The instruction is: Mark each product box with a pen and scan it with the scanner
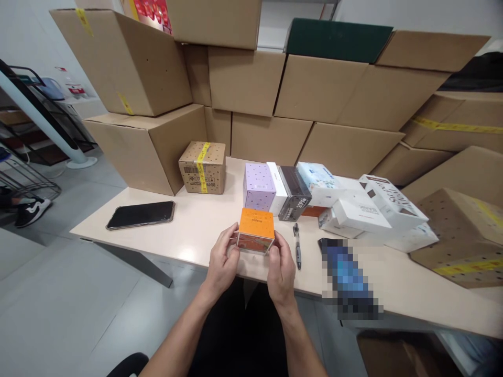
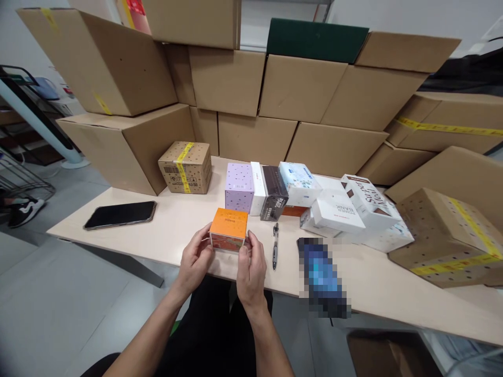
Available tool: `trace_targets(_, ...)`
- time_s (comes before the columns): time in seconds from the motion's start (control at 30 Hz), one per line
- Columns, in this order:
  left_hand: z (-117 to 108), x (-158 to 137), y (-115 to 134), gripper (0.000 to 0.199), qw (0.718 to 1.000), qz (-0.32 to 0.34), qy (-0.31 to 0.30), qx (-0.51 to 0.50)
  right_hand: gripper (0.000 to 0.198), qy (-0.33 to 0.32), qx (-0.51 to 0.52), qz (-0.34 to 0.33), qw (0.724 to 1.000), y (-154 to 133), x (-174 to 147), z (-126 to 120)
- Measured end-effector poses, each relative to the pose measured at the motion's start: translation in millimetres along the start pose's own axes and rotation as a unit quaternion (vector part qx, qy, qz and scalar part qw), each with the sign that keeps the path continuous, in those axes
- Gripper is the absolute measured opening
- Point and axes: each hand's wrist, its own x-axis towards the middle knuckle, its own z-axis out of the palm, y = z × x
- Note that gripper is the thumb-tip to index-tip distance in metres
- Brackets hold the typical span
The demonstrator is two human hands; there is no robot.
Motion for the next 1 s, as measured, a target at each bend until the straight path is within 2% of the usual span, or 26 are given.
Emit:
trace_targets(0.1,-3.1,0.7,3.9,0.048,0.999,0.041,-0.012,0.033,0.048,-0.031,0.011,-0.035,0.999,-0.8,1.0,-2.4)
trace_targets(0.17,-4.9,-0.5,3.2,0.045,0.999,0.043,-0.015,0.002,0.049,-0.039,0.047,-0.038,0.997,-0.5,0.8,-3.6)
trace_targets(0.33,-5.9,-5.6,-4.3,0.025,0.994,0.047,0.003,-0.096,0.046,-0.009,0.111,-0.01,0.994,4.4,-2.0,-4.0)
trace_targets(0.43,-4.5,-6.4,-6.6,0.018,0.992,0.063,0.02,-0.11,0.041,0.005,0.112,-0.001,0.994,7.1,-3.0,-3.7)
trace_targets(0.67,-3.0,-7.0,-6.1,0.015,0.991,0.095,0.02,-0.095,0.034,0.023,0.109,0.003,0.994,5.5,-3.0,-3.0)
trace_targets(0.87,0.3,-10.7,-14.3,0.041,0.993,0.081,0.017,-0.085,0.038,0.03,0.084,0.003,0.996,4.2,-3.3,-2.2)
trace_targets(1.0,2.6,-11.2,-17.1,0.046,0.995,0.089,0.023,-0.037,0.038,0.03,0.066,-0.001,0.997,2.6,-2.6,-2.1)
